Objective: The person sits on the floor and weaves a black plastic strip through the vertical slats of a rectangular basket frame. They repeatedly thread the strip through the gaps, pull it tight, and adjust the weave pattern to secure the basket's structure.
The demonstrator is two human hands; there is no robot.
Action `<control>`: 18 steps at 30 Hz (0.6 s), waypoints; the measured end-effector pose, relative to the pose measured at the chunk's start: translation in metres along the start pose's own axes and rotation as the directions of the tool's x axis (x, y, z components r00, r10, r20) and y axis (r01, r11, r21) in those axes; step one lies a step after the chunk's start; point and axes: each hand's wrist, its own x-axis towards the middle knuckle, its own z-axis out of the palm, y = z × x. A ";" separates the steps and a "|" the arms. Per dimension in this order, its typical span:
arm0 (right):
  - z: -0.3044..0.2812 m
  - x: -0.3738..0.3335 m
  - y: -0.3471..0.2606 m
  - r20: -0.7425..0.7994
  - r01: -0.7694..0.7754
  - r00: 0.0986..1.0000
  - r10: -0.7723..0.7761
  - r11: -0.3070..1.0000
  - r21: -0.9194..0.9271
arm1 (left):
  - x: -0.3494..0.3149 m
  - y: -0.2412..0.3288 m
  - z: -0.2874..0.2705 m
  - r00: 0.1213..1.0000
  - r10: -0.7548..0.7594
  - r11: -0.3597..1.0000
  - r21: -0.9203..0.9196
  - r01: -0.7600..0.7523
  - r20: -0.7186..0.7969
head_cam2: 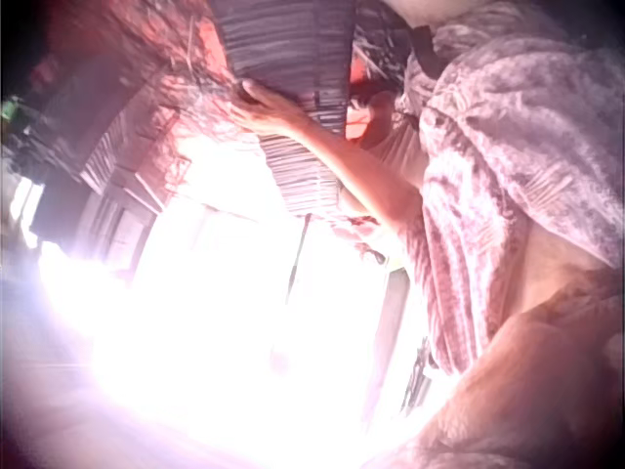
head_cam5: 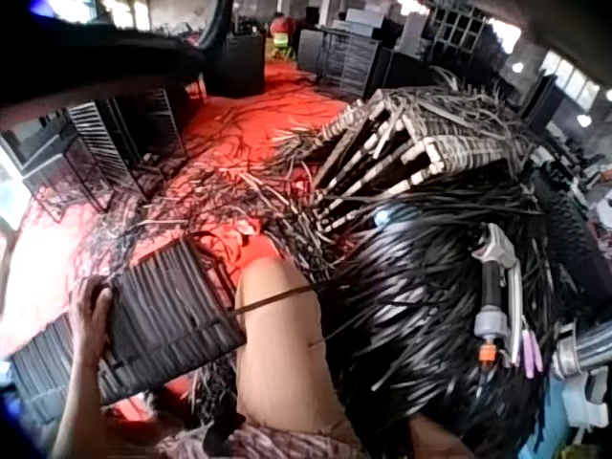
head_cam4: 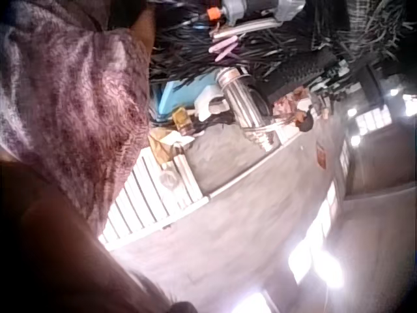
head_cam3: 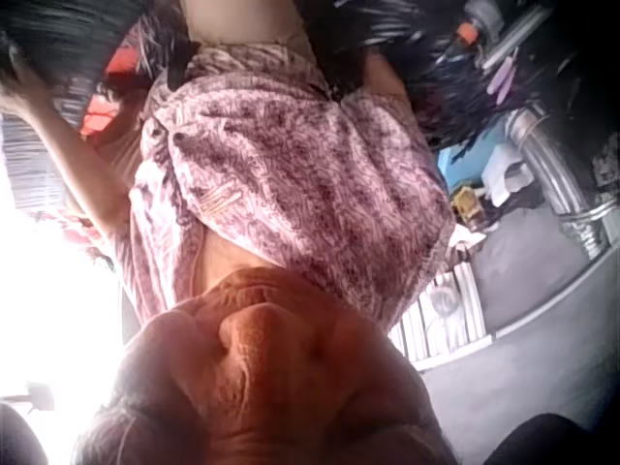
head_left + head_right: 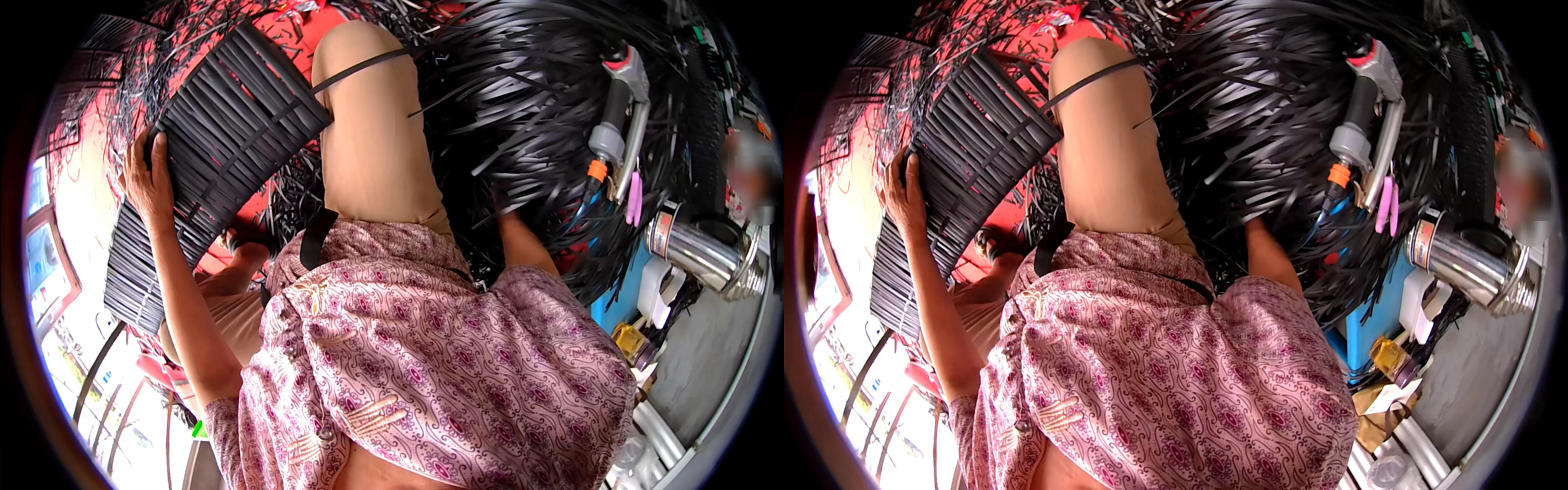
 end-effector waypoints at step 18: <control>-0.006 -0.006 0.035 -0.126 -0.032 0.992 0.031 1.000 -0.002 | 0.003 -0.005 0.001 1.000 -0.026 0.998 0.052 0.027 -0.012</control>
